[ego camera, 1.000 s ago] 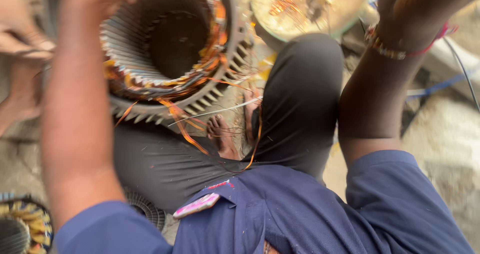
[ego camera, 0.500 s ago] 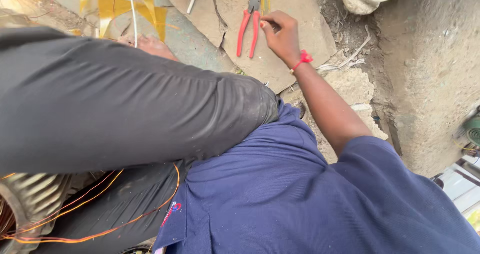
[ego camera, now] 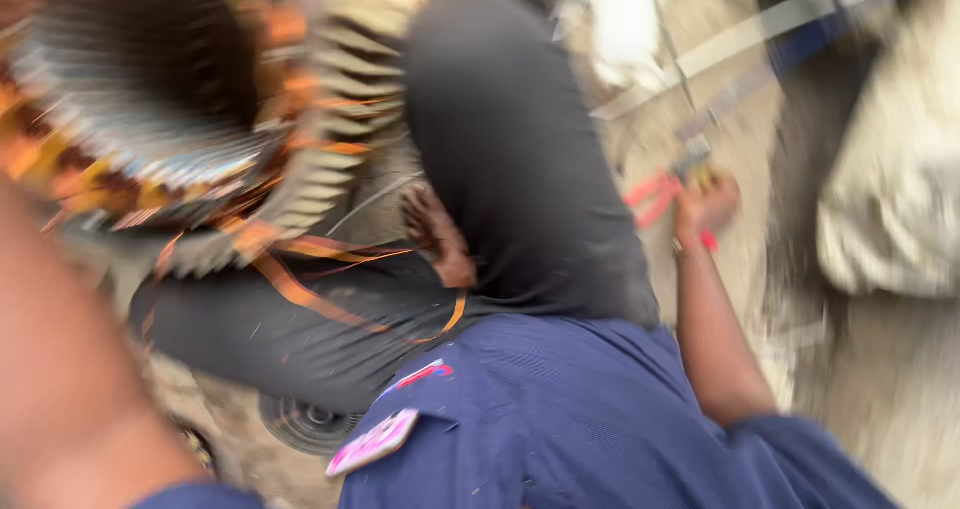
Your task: The person sits on the floor and winds copper wire into the slots of a motor stator using a wooden tool. They repeatedly wrap the wire around the tool and insert it into the stator, occasionally using pliers to cut the wire.
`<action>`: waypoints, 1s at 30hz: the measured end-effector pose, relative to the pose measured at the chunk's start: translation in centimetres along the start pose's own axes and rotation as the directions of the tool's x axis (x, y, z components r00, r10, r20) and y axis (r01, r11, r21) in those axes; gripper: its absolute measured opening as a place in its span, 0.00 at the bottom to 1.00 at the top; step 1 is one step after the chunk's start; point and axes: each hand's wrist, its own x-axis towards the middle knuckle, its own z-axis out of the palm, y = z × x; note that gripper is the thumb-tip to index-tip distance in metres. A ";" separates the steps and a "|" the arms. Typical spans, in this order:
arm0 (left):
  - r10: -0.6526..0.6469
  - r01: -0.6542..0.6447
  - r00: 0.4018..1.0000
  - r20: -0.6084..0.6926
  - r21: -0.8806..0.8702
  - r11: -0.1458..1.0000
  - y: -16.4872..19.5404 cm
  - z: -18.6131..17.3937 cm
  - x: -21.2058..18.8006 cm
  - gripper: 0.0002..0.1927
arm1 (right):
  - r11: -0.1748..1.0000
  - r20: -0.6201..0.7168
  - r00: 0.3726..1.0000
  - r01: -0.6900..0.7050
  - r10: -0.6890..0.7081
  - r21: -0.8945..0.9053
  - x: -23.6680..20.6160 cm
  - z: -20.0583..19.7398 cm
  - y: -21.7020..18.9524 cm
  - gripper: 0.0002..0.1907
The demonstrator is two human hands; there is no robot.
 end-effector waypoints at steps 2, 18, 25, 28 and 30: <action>0.006 -0.007 0.999 -0.036 -0.031 0.999 -2.1 -0.1 0.7 0.11 | 0.993 -0.022 0.993 -0.113 0.114 0.042 0.2 -0.6 -0.8 0.19; -0.107 0.072 0.991 -0.076 -0.368 0.927 7.3 0.0 -4.6 0.11 | 0.419 0.405 0.106 0.189 -0.908 0.888 5.8 -12.0 -36.2 0.13; 0.151 -0.254 0.965 -0.214 -0.614 0.747 6.4 0.9 -4.6 0.17 | 0.358 0.377 -0.046 0.228 -0.925 0.906 1.6 -1.5 -50.6 0.22; 0.141 -0.269 0.957 -0.252 -0.601 0.753 5.6 1.8 -4.1 0.19 | 0.378 0.335 0.293 0.104 -0.896 0.920 3.5 1.5 -52.0 0.10; 0.181 -0.326 0.939 -0.294 -0.583 0.744 5.2 2.4 -4.1 0.17 | 0.363 0.449 0.323 -0.293 -0.833 0.885 4.1 1.5 -52.5 0.12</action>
